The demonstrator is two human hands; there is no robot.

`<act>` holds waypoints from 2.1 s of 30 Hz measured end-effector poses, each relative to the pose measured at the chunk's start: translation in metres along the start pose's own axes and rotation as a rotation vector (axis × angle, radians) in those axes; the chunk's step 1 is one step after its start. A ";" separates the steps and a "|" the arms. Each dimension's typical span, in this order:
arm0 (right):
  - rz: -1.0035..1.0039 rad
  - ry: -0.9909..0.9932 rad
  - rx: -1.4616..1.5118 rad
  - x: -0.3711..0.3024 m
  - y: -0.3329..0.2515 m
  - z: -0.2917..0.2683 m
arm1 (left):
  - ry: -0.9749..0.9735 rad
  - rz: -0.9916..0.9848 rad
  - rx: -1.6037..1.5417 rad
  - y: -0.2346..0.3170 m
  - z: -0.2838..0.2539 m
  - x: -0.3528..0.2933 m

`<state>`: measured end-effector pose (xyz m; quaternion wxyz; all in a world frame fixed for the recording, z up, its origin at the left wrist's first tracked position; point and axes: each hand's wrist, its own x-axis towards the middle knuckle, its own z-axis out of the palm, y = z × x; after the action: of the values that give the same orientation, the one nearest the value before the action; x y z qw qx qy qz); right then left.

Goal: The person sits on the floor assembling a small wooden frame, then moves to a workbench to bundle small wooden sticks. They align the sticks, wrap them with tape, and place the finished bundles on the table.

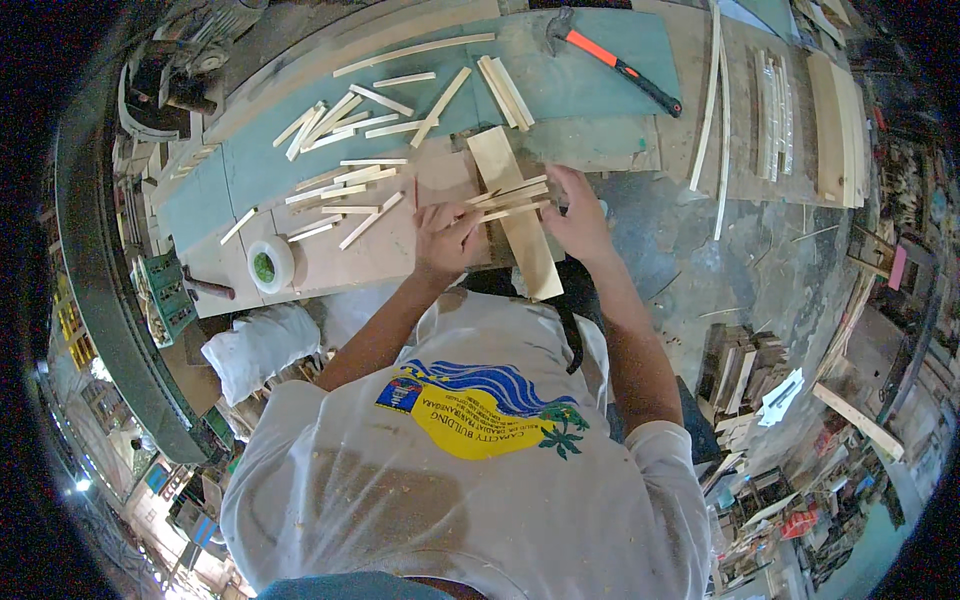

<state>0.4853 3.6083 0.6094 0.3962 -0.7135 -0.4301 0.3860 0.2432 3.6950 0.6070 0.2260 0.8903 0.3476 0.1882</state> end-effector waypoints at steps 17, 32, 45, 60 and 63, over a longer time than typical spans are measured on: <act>0.152 0.101 -0.067 -0.008 0.015 0.026 | -0.227 0.097 -0.017 0.014 0.012 0.041; 0.224 0.368 0.050 -0.009 0.029 0.050 | -0.159 0.253 0.146 0.008 0.024 0.037; 0.149 0.278 0.035 -0.006 0.023 0.042 | -0.176 0.280 0.252 0.008 0.023 0.036; 0.131 0.285 0.098 -0.004 0.037 0.048 | -0.231 0.249 0.177 0.007 0.026 0.038; 0.133 0.348 0.133 -0.006 0.027 0.056 | -0.236 0.252 0.174 0.007 0.024 0.038</act>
<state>0.4419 3.6075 0.5648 0.4844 -0.7686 -0.2804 0.3098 0.2851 3.7111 0.5972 0.1618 0.9589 0.2194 0.0786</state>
